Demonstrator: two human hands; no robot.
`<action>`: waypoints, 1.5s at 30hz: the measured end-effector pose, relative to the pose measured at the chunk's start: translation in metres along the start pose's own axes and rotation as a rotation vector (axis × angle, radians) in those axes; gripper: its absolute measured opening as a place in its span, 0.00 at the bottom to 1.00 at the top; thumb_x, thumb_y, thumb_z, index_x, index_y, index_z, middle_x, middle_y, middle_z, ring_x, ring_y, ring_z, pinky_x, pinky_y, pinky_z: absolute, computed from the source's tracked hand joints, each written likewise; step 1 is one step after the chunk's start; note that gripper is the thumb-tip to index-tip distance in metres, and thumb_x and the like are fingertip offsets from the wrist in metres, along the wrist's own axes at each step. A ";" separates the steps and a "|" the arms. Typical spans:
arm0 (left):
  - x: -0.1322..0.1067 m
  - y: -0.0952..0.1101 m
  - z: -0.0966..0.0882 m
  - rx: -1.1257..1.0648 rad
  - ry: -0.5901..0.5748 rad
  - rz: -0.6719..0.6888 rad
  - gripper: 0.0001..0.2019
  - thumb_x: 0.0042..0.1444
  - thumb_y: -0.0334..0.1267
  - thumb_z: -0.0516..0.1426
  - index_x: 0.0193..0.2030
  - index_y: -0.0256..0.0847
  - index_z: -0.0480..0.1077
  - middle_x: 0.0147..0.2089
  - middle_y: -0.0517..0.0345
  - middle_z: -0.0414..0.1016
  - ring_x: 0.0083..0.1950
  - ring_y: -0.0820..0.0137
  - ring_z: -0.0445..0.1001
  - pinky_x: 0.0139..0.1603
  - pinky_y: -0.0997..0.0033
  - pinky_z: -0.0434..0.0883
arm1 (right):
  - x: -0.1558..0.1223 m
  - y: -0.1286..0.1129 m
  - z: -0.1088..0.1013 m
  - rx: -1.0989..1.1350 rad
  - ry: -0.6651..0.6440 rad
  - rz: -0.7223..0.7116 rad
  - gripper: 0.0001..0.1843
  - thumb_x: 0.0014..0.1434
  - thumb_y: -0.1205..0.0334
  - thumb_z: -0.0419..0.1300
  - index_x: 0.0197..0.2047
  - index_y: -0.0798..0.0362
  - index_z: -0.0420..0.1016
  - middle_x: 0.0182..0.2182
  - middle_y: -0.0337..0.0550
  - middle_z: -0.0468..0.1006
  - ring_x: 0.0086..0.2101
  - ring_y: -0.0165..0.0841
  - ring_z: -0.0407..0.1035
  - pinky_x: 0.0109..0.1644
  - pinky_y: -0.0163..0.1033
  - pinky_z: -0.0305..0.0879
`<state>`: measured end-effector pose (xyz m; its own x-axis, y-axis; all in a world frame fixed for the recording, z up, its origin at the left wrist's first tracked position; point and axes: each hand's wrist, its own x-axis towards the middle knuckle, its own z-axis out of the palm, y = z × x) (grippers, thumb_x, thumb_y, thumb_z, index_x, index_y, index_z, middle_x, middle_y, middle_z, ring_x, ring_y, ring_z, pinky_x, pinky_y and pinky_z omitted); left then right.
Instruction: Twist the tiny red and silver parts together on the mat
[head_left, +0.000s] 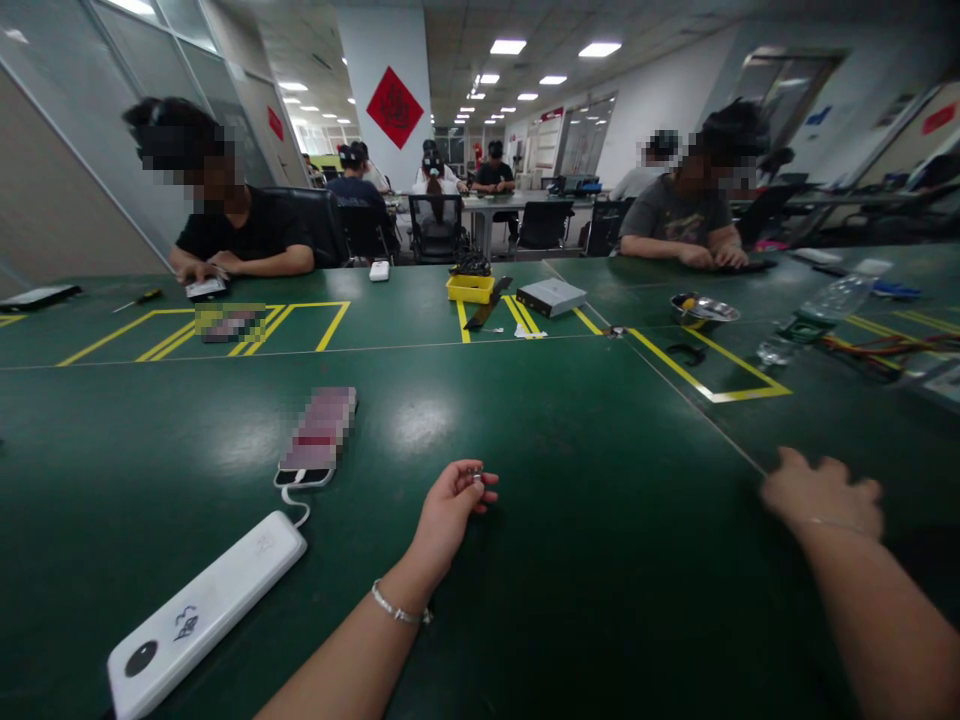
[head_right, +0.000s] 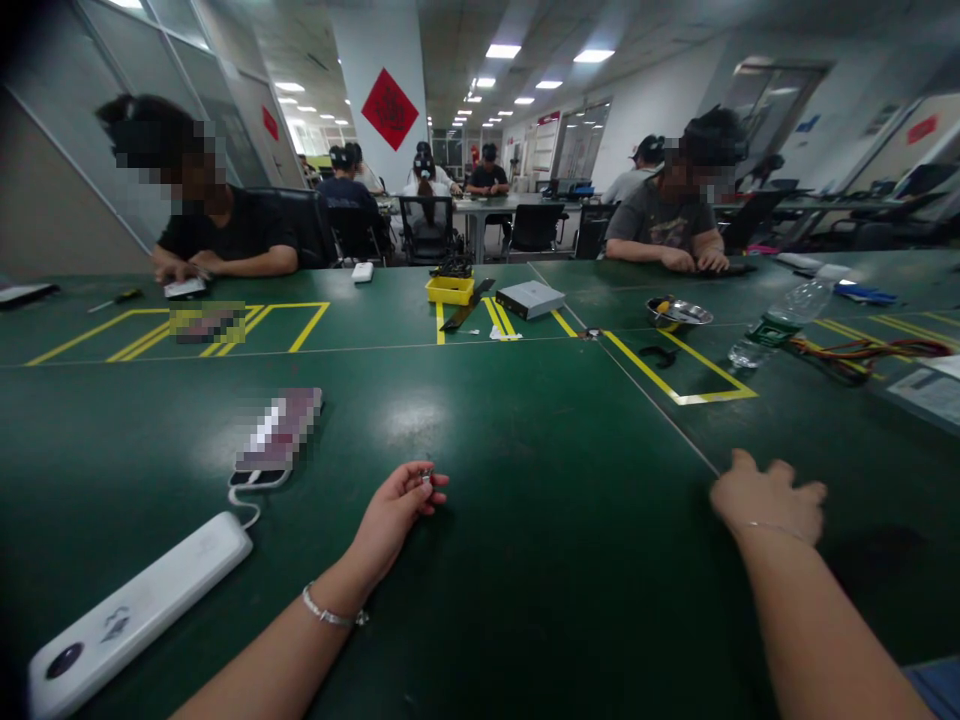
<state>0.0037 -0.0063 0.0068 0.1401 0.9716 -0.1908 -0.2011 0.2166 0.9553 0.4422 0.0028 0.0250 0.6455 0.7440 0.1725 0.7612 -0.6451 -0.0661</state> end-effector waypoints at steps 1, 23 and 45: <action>0.000 0.000 0.000 -0.014 -0.003 -0.002 0.13 0.49 0.35 0.54 0.42 0.37 0.62 0.40 0.51 0.73 0.33 0.73 0.73 0.30 0.75 0.65 | 0.010 0.017 0.006 0.003 -0.055 0.087 0.18 0.43 0.64 0.53 0.39 0.54 0.74 0.38 0.66 0.67 0.39 0.57 0.63 0.26 0.55 0.58; -0.002 0.003 -0.005 -0.063 -0.022 -0.031 0.13 0.51 0.37 0.54 0.44 0.36 0.63 0.42 0.49 0.73 0.32 0.75 0.72 0.30 0.77 0.64 | -0.164 -0.213 -0.033 1.183 -0.787 -0.199 0.04 0.47 0.61 0.49 0.26 0.53 0.61 0.22 0.38 0.70 0.21 0.26 0.64 0.22 0.31 0.57; 0.002 0.004 -0.012 0.430 0.230 0.233 0.09 0.43 0.35 0.59 0.34 0.39 0.70 0.28 0.62 0.70 0.28 0.75 0.67 0.30 0.75 0.64 | -0.193 -0.226 -0.009 1.763 -1.213 -0.103 0.16 0.40 0.62 0.66 0.35 0.56 0.73 0.31 0.43 0.76 0.26 0.25 0.68 0.32 0.32 0.62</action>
<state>-0.0082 -0.0022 0.0079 -0.0865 0.9955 0.0386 0.2206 -0.0186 0.9752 0.1449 0.0038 0.0154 -0.2271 0.9354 -0.2711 -0.4275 -0.3459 -0.8352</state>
